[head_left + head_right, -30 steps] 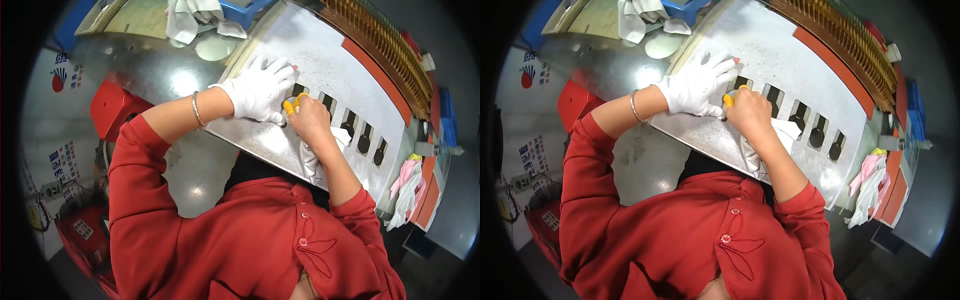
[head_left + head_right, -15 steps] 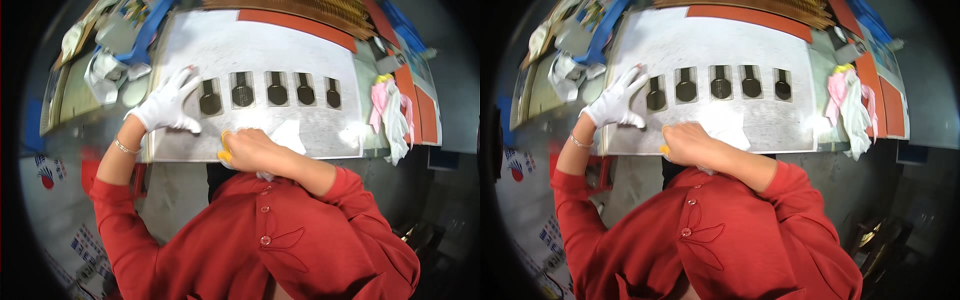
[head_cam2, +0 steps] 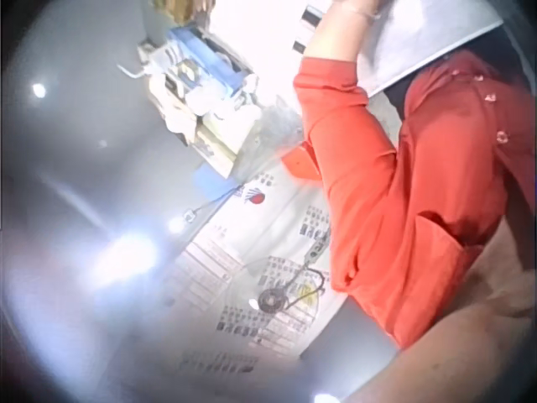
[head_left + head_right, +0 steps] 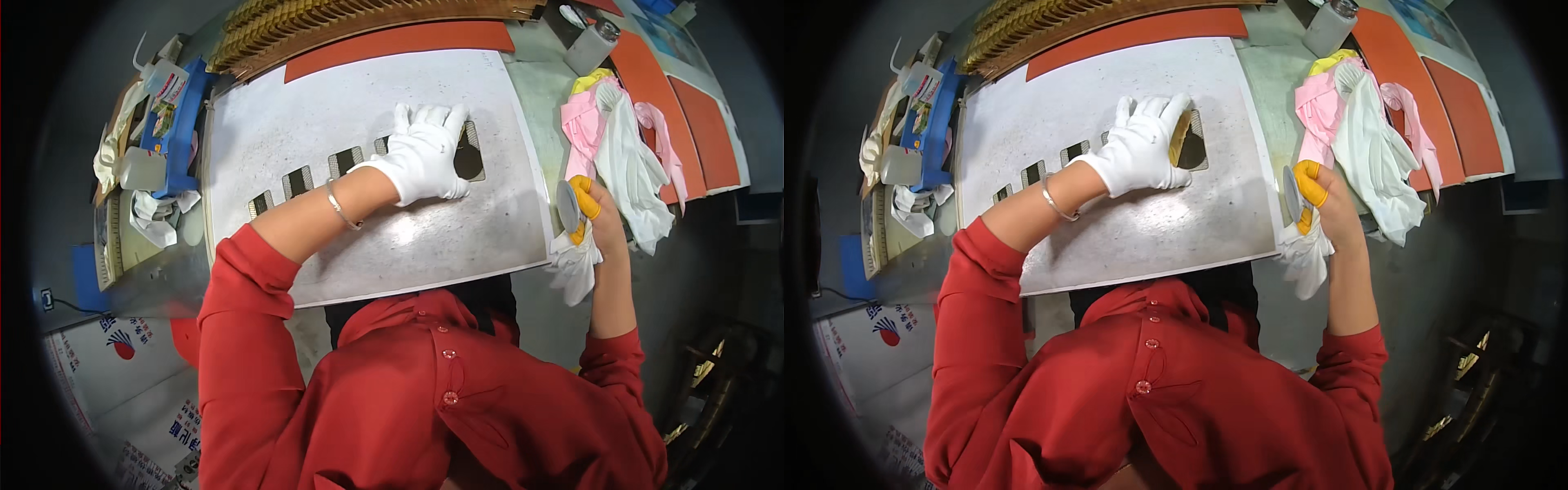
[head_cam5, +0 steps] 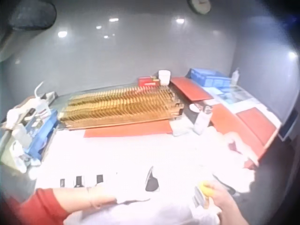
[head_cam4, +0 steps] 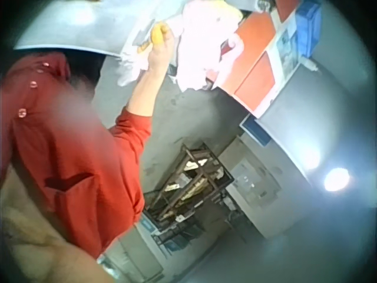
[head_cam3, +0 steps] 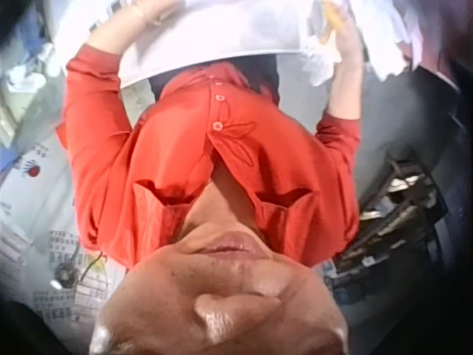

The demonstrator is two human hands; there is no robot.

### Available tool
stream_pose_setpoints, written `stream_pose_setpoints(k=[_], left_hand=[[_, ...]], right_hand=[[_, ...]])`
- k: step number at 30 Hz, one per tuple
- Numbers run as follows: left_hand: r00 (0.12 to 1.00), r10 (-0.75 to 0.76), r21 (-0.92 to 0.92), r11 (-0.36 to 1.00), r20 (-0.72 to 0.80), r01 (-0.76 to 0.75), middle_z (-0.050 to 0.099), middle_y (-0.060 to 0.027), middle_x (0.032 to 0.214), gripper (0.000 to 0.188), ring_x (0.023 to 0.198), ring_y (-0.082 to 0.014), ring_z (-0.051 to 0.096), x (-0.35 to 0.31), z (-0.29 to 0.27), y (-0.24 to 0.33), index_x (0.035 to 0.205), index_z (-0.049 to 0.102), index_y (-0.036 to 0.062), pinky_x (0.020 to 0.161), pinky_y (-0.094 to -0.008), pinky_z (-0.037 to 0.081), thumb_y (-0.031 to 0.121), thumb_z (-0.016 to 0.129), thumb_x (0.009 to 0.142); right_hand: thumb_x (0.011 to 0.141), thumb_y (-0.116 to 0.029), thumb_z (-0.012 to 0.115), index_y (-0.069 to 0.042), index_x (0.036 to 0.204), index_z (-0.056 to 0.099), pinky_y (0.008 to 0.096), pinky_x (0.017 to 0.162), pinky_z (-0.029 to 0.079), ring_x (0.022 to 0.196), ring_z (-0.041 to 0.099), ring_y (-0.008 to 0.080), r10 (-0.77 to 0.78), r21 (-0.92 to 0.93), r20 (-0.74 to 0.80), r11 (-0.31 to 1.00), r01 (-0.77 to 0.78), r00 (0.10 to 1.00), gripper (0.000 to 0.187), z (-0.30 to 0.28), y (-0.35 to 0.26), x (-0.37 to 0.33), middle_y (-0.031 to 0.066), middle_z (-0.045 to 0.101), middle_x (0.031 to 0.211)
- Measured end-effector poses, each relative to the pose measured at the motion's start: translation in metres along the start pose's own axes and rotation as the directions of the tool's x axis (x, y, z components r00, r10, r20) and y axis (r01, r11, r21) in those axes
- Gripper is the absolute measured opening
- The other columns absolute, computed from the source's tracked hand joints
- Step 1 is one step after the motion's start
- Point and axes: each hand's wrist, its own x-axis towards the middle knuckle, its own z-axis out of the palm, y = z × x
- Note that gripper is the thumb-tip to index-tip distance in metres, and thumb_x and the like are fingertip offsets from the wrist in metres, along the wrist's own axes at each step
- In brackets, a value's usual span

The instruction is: The person cleans several small, dark, rectangular metal parts arranged on a white tray. They use a white cloth and a yellow sponge to wipe the surfaces of the parts, occasionally dipping the sponge into a clear liquid from a squeeze bottle. The person handles the parts one by one, wiping them thoroughly before moving to the next.

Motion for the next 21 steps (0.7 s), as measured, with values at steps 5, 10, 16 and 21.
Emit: stream_pose_setpoints(k=[5, 10, 16, 21], left_hand=[[0.999, 0.02, -0.072, 0.997, 0.028, -0.018, 0.046, -0.02, 0.108, 0.073, 0.093, -0.0338, 0.05, 0.001, -0.01, 0.013, 0.124, 0.039, 0.0145, 0.078, -0.0418, 0.042, 0.027, 0.067, 0.058], [0.952, 0.3, 0.35, 0.887, 0.061, -0.302, 0.044, -0.0209, 0.111, 0.044, 0.094, -0.0302, 0.05, 0.002, -0.015, 0.035, 0.101, 0.051, 0.0047, 0.083, -0.0436, 0.039, 0.025, 0.064, 0.063], [0.909, 0.246, 0.027, 0.967, -0.337, -0.252, 0.044, -0.0232, 0.113, 0.057, 0.102, -0.0389, 0.046, -0.008, 0.0, 0.026, 0.11, 0.045, 0.0025, 0.092, -0.0444, 0.036, 0.022, 0.066, 0.061], [0.873, 0.182, -0.197, 0.934, -0.453, -0.297, 0.043, -0.0216, 0.118, 0.075, 0.112, -0.0385, 0.041, -0.012, 0.021, 0.018, 0.118, 0.04, 0.0027, 0.097, -0.0418, 0.033, 0.027, 0.075, 0.056]], right_hand=[[0.084, -0.017, 0.052, -0.005, 0.088, 0.053, 0.0186, 0.048, 0.038, 0.056, 0.045, 0.0044, 0.004, -0.048, -0.016, 0.999, -0.004, 1.0, 0.013, -0.004, 0.007, 0.003, -0.0038, 0.047, 0.066], [0.083, -0.013, 0.051, -0.005, 0.084, 0.052, 0.0184, 0.041, 0.037, 0.052, 0.043, 0.0041, 0.008, 0.011, -0.038, 1.0, -0.007, 0.999, 0.008, -0.01, 0.015, -0.001, -0.0037, 0.046, 0.065], [0.083, -0.015, 0.054, -0.006, 0.084, 0.052, 0.0173, 0.038, 0.038, 0.05, 0.042, 0.0028, 0.044, 0.047, -0.024, 0.998, -0.043, 0.999, 0.009, -0.005, 0.01, -0.005, -0.0052, 0.045, 0.064], [0.085, -0.017, 0.053, -0.005, 0.091, 0.052, 0.0166, 0.042, 0.037, 0.053, 0.046, 0.003, -0.06, 0.01, 0.025, 0.998, 0.06, 0.998, 0.013, -0.014, 0.022, -0.001, -0.0046, 0.05, 0.069]])
